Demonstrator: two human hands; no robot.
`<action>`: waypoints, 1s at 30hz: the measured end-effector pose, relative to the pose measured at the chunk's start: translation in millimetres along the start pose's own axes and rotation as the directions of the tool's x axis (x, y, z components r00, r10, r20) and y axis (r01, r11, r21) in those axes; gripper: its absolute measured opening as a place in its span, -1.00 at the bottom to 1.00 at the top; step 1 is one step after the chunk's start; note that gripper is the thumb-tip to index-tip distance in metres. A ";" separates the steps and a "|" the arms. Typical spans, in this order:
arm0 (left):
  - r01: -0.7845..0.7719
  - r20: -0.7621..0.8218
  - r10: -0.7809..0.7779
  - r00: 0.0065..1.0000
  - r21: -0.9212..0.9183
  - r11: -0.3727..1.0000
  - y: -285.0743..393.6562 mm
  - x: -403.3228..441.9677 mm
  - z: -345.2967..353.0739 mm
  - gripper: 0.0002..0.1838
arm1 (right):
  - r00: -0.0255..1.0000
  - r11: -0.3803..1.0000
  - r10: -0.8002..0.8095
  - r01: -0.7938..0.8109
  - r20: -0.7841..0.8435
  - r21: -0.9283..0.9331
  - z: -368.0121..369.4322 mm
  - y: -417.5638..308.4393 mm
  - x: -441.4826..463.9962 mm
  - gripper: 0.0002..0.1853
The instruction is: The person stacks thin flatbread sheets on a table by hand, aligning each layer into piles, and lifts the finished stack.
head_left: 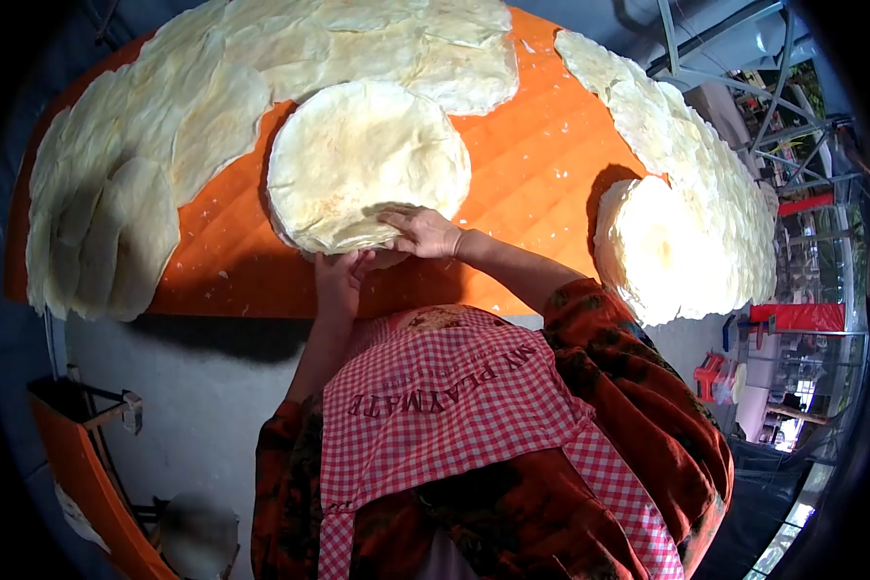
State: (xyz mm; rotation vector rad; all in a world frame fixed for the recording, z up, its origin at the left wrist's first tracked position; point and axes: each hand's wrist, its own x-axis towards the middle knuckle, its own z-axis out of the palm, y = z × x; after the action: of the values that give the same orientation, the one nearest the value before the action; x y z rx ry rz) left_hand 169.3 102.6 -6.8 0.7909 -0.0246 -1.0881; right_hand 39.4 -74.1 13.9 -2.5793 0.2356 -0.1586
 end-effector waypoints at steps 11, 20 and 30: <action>-0.021 -0.084 0.025 0.996 0.048 0.999 -9.2 -0.1 12.8 -0.20 | 0.989 0.994 -0.058 0.045 -0.134 -0.101 6.8 -5.5 1.5 -0.40; 0.108 -0.088 -0.096 0.991 0.145 0.984 -24.4 9.9 26.5 -0.34 | 0.971 0.966 0.217 -0.228 -0.097 -0.123 16.0 6.7 15.9 -0.60; 0.104 -0.086 -0.092 0.992 0.148 0.984 -13.3 1.5 59.3 -0.40 | 0.961 0.958 0.274 -0.277 -0.046 -0.079 8.6 18.3 29.9 -0.76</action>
State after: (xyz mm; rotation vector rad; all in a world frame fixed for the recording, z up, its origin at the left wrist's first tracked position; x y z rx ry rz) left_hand 136.7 65.1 28.3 0.9808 -0.0021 -1.1567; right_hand 67.5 -91.1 -1.1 -2.5955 0.6234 -0.0916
